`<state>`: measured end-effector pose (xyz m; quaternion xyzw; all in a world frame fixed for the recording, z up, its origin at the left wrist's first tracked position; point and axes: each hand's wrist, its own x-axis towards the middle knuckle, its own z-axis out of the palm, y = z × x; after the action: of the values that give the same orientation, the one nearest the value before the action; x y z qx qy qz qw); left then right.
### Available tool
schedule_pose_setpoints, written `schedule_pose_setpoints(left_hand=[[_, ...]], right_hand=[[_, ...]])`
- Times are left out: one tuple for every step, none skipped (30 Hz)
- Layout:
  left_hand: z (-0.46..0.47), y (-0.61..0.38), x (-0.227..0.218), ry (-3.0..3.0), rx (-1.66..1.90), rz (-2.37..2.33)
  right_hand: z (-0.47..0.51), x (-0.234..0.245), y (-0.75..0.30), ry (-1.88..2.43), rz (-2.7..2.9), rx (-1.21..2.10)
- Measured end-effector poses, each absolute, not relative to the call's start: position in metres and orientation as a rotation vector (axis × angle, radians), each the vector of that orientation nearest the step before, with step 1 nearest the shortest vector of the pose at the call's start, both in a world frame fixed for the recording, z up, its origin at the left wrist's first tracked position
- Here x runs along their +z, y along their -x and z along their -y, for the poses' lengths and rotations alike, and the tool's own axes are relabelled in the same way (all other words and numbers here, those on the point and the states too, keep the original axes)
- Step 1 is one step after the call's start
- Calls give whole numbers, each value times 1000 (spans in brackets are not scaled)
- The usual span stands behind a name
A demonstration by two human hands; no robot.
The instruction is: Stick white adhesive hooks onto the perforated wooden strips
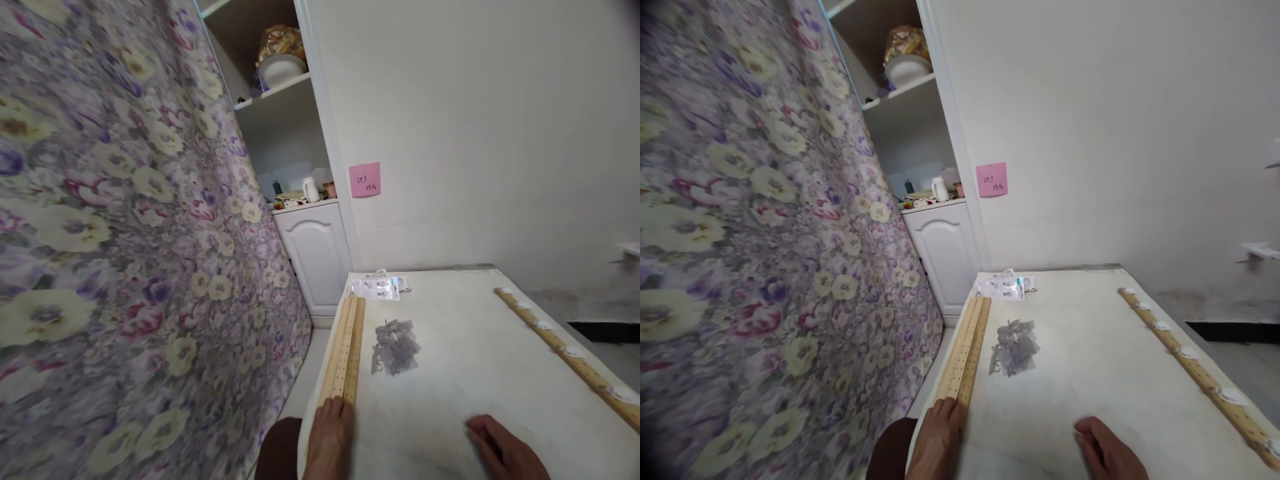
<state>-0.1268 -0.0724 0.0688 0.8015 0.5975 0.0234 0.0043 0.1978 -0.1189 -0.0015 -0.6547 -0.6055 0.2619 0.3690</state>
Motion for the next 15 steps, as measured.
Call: schedule_pose_setpoints(left_hand=[[73,128,69,-2507,79,-1875],[72,130,70,-2505,84,-1875],[72,131,72,-2505,88,-1875],[71,132,73,-2507,88,-1872],[71,132,75,-2510,87,-1866],[70,132,77,-2514,85,-1859],[70,131,78,-2518,85,-1851],[69,129,80,-2522,85,-1842],[70,128,81,-2524,87,-1834],[70,125,82,-2525,91,-1825],[72,123,82,-2522,96,-1819],[73,120,82,-2514,103,-1817],[76,117,82,-2502,111,-1817],[78,115,81,-2485,121,-1822],[81,112,79,-2468,132,-1831]], right_hand=[[119,-1,-198,1685,1559,674],[120,-1,-198,1690,1565,677],[120,-1,-198,1695,1571,678],[121,-1,-198,1701,1575,675],[121,-1,-198,1705,1578,671],[121,-1,-198,1708,1580,668],[121,-1,-198,1708,1584,666],[121,-1,-198,1707,1587,666],[121,-1,-198,1707,1587,663],[122,-1,-198,1708,1588,661],[122,0,-199,1707,1588,657],[122,0,-199,1704,1587,652],[122,0,-199,1699,1590,650],[122,0,-199,1694,1591,647],[122,0,-199,1689,1594,646]])
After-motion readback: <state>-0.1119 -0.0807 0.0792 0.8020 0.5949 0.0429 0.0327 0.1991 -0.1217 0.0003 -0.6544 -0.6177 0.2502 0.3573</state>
